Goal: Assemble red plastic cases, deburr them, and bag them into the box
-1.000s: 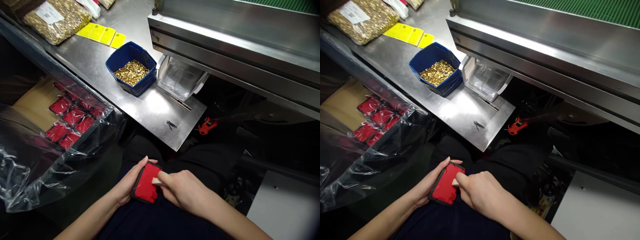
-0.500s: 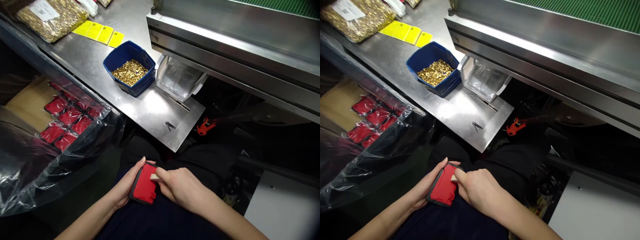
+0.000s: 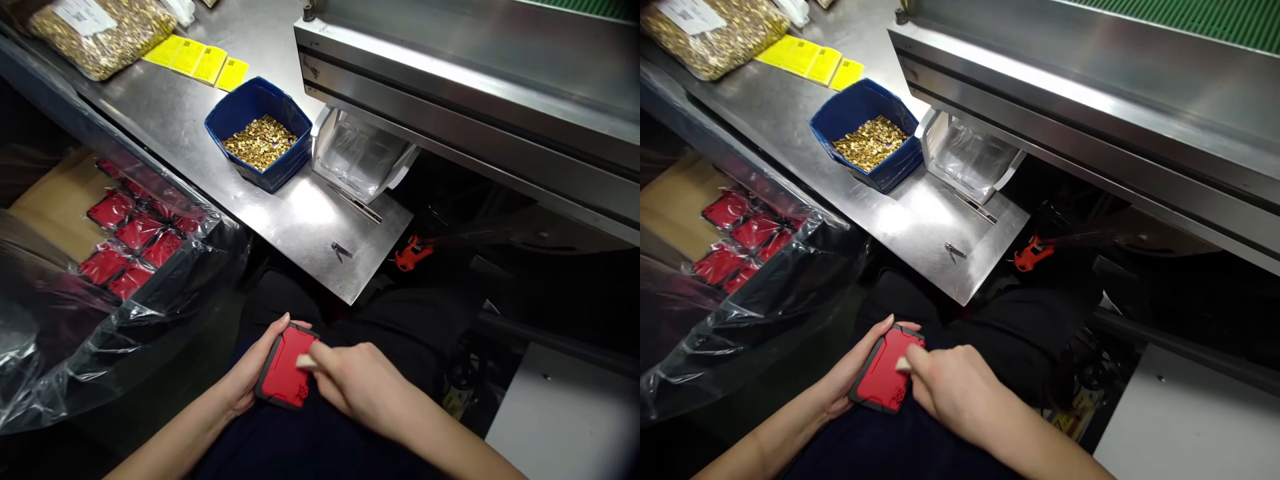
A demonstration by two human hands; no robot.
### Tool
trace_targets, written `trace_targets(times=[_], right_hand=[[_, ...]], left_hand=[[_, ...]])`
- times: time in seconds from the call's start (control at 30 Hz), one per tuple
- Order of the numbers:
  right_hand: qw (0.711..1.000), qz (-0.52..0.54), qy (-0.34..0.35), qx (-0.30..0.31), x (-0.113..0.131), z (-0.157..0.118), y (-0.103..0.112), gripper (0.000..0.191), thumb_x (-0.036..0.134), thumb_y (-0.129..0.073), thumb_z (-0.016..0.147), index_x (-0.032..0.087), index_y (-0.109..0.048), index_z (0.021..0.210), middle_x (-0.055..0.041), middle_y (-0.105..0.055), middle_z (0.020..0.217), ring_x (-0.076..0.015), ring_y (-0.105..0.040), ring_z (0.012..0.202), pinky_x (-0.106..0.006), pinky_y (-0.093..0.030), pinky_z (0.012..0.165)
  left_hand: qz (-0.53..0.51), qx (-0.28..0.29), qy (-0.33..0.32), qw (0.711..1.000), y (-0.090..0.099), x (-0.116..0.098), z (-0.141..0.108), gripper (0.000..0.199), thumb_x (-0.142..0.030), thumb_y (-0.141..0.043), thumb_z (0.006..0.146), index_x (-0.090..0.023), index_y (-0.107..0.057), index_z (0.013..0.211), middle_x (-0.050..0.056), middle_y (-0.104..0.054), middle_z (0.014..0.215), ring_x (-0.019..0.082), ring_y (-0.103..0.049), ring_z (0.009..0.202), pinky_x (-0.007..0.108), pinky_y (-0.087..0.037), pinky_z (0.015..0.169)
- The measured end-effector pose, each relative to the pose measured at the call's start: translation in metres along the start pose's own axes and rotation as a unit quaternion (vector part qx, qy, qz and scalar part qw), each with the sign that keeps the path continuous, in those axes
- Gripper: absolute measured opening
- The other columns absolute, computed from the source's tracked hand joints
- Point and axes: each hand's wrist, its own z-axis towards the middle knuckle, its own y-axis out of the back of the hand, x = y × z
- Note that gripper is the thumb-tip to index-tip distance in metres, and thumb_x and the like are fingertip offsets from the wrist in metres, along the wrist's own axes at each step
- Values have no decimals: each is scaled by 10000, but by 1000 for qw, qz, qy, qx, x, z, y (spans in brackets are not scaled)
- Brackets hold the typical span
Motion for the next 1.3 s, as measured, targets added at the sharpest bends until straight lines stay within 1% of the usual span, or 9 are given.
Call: trace_targets(times=[0.07,0.2,0.33,0.5,0.63,0.8,0.97,1.1,1.3], right_hand=[[1000,-2,-17,-3,0,0,-1,62,273,-472,1050,256,-531,1047,29,-720,784,-153,-659,607,-266,-267,549],[1000,5,21,15,1,-1,-2,74,259,-466,1047,253,-534,1018,31,-726,795,-140,-650,591,-266,-271,547],[1000,0,-15,-6,-2,0,-1,65,280,-476,1049,254,-535,1037,30,-709,770,-153,-648,598,-265,-264,543],[1000,16,9,10,-3,-1,-1,41,246,-502,1027,261,-535,1047,43,-709,771,-142,-642,584,-264,-261,543],[1000,7,-16,-16,-3,1,1,90,290,-452,1066,259,-525,1024,38,-703,761,-149,-650,602,-265,-264,549],[999,20,19,18,0,1,2,43,244,-494,1033,263,-532,1038,46,-719,788,-140,-653,599,-259,-272,551],[1000,6,-1,4,-1,5,4,55,273,-481,1050,260,-534,1041,36,-717,778,-154,-668,621,-261,-275,557],[999,24,29,37,-1,7,5,53,239,-509,1017,262,-546,1047,32,-737,822,-153,-688,648,-250,-289,564],[1000,20,6,19,-4,8,7,64,237,-512,1024,275,-541,1067,43,-723,829,-147,-679,667,-243,-281,563]], left_hand=[[0,-8,3,1000,-1,0,1,537,-645,-617,921,-172,-724,1154,115,-798,920,195,-714,677,269,-571,615],[6,0,-1,1000,-3,-1,2,558,-649,-603,927,-168,-711,1189,139,-801,963,235,-745,773,295,-592,676],[4,-13,4,1000,-2,-1,3,554,-659,-619,911,-170,-717,1152,106,-793,896,197,-700,656,281,-571,609],[5,-6,1,1000,-3,-2,3,607,-702,-605,897,-164,-710,1158,130,-799,934,221,-726,741,281,-570,655],[12,-19,-2,1000,-3,-2,2,574,-686,-623,894,-175,-720,1135,91,-783,843,180,-668,612,264,-544,580],[14,-9,-11,1000,0,-1,3,629,-724,-617,876,-176,-714,1170,125,-795,949,229,-722,777,289,-570,678],[4,-7,-4,1000,2,-1,4,616,-720,-629,870,-180,-722,1151,102,-790,924,192,-692,695,262,-544,625],[8,-4,-16,1000,1,-2,4,625,-724,-615,877,-169,-726,1144,124,-795,950,226,-722,785,283,-566,690],[-19,12,5,1000,2,-2,5,544,-666,-636,897,-166,-753,1079,93,-789,872,179,-685,667,248,-539,628]])
